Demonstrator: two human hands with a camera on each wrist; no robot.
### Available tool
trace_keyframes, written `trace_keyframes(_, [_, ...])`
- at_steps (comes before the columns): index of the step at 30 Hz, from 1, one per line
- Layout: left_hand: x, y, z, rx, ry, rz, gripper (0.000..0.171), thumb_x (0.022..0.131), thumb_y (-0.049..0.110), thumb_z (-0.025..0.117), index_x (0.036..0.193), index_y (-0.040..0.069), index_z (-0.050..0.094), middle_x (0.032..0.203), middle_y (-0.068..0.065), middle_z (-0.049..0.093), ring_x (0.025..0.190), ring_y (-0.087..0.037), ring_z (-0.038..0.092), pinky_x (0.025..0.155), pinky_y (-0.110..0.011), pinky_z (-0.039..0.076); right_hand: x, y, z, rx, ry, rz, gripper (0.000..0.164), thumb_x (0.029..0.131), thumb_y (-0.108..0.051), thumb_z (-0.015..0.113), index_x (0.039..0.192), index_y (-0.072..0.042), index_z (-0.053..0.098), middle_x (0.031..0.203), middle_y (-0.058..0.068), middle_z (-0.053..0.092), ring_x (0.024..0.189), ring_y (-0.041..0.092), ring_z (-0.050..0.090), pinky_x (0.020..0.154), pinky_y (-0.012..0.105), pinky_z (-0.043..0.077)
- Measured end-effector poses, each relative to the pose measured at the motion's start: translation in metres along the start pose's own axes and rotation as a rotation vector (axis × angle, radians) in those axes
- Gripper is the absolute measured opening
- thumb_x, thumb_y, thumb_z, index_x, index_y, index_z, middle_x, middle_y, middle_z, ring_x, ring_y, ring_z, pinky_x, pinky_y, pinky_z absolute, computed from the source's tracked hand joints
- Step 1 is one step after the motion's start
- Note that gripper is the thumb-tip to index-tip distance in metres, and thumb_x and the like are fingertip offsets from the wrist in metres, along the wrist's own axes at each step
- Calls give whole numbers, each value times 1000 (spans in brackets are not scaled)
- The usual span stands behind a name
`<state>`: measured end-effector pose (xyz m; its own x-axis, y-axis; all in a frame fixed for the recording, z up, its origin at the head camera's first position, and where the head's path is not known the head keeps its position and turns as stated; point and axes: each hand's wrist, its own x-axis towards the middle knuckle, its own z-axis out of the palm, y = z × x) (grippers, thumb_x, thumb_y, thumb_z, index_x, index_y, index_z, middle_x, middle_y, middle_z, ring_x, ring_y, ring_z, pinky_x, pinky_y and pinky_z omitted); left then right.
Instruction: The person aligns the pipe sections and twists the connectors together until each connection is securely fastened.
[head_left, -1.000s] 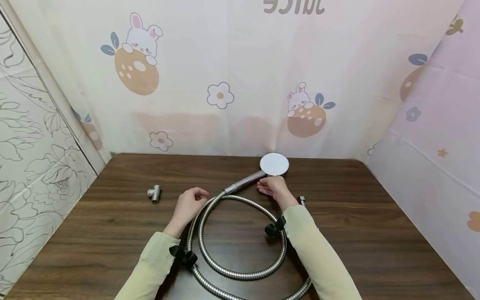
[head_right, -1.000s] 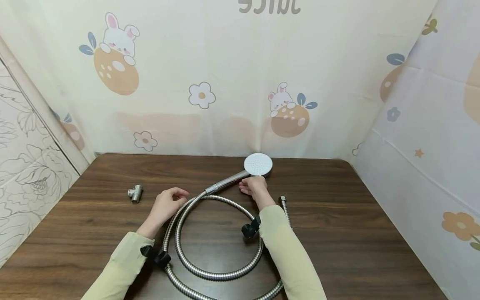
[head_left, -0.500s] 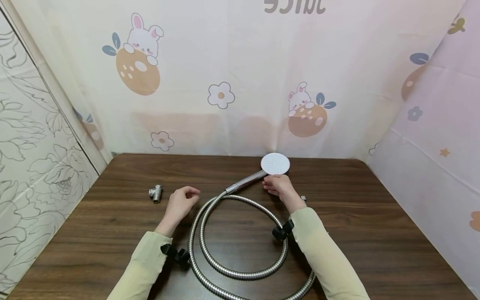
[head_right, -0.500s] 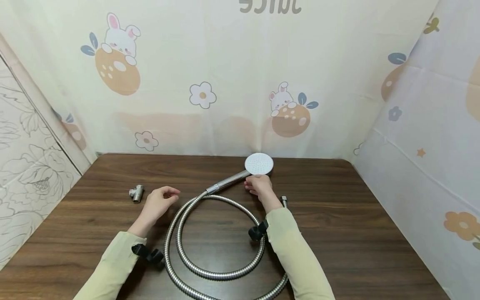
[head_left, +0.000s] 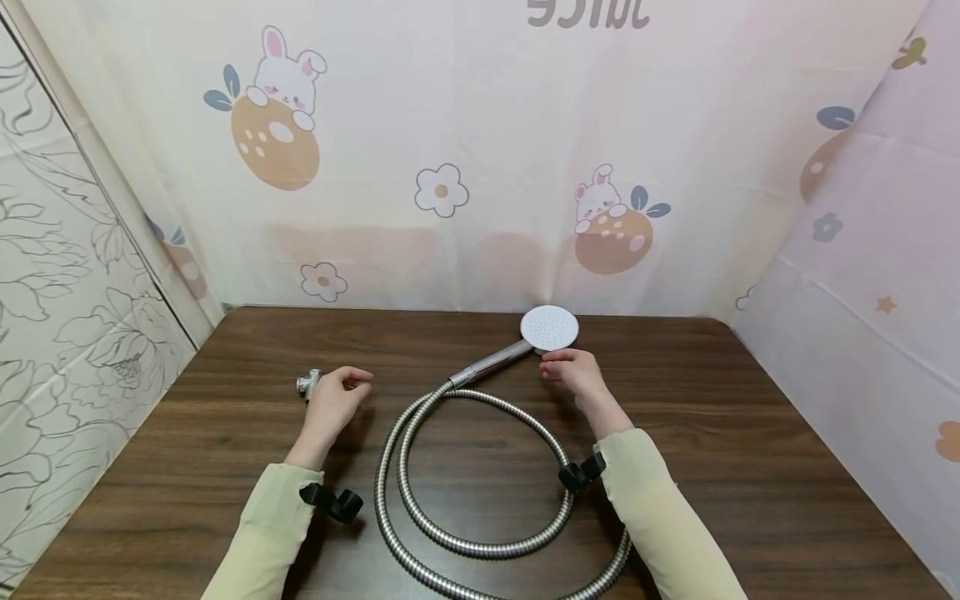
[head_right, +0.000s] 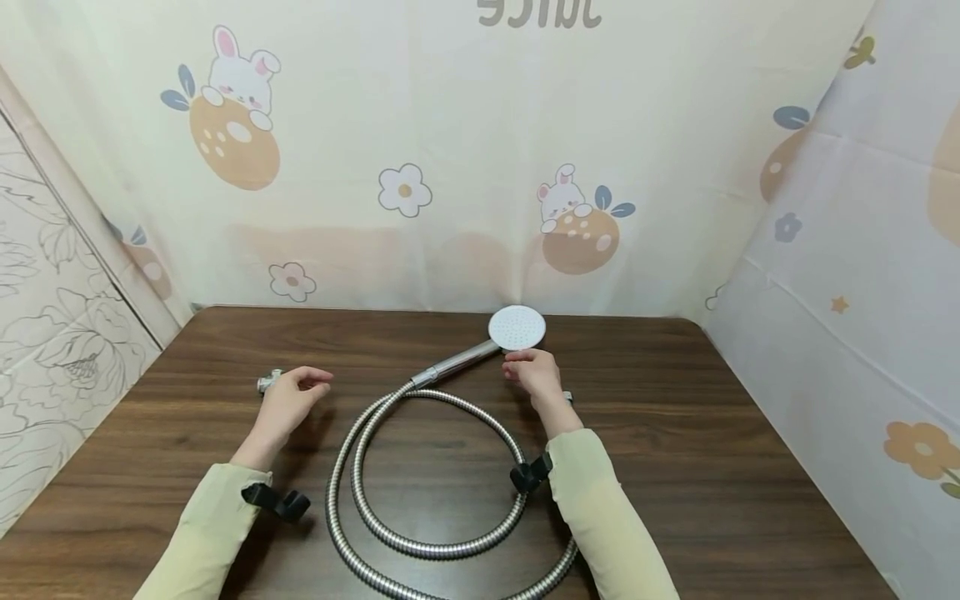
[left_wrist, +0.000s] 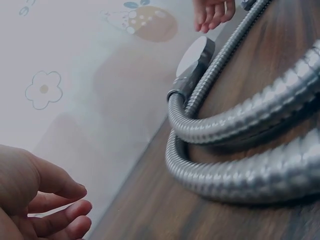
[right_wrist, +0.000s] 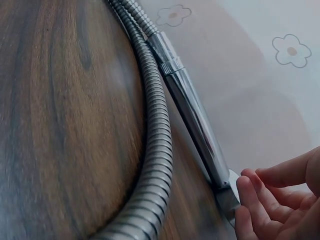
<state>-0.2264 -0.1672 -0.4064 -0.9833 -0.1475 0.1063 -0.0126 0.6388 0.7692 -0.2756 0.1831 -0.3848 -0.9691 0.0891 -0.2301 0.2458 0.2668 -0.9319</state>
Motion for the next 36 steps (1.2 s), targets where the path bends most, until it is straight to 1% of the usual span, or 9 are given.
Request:
trace_keyframes(3, [1,-2,-4,-3,13,-3,23,84,13,55,102,4,66,92,-11,65,82,-22,57,68,-29,41,-4,1,-4,-31,22,-9,28,89,-3,51,113,11,55,100,18,66,78,11,64,83,37,47])
trace_keyframes(9, [2,-8,-10,22,78,-7,22,82,11,55,100,3,67,90,-13,66,84,-25,57,72,-32,40,-10,4,-11,-54,52,-13,29,90,-8,52,114,8,56,103,17,66,78,8,62,79,34,47])
trace_keyframes(14, [2,-11,-14,21,110,-48,22,83,14,56,100,5,67,90,-12,66,83,-25,56,70,-31,38,-13,8,-17,-67,77,-24,29,90,-11,54,114,5,56,101,15,66,76,6,61,82,37,46])
trace_keyframes(17, [2,-12,-17,14,118,-75,22,84,16,56,101,6,67,93,-12,65,84,-25,57,69,-31,39,-16,8,-20,-64,88,-31,29,90,-11,53,114,4,56,102,13,66,81,13,62,87,40,44])
trace_keyframes(20, [2,-12,-19,11,121,-88,22,85,16,56,102,6,66,95,-12,65,86,-26,56,68,-30,38,-20,9,-23,-62,89,-48,29,91,-11,51,116,5,55,106,16,64,92,22,62,90,42,42])
trace_keyframes(23, [3,-13,-21,1,131,-92,22,85,15,56,102,6,66,94,-13,65,85,-26,56,66,-29,39,-24,9,-24,-67,99,-72,28,92,-9,50,115,6,54,109,20,62,98,27,60,91,42,42])
trace_keyframes(26, [3,-15,-22,-5,156,-104,21,85,14,56,101,5,67,92,-13,65,81,-24,57,62,-28,39,-26,10,-27,-114,126,-101,27,91,-10,51,113,4,56,109,20,63,97,27,60,88,40,43])
trace_keyframes(31, [3,-20,-23,16,200,-159,22,84,16,55,99,6,68,90,-11,66,73,-22,57,57,-26,39,-28,11,-34,-256,186,-115,26,89,-18,56,110,-3,61,102,15,65,95,25,57,75,30,40])
trace_keyframes(36, [3,-23,-25,28,229,-183,23,82,16,55,99,6,68,91,-11,66,79,-23,56,60,-27,37,-31,12,-41,-329,213,-120,28,88,-19,57,111,-3,61,101,13,65,93,24,56,69,27,40])
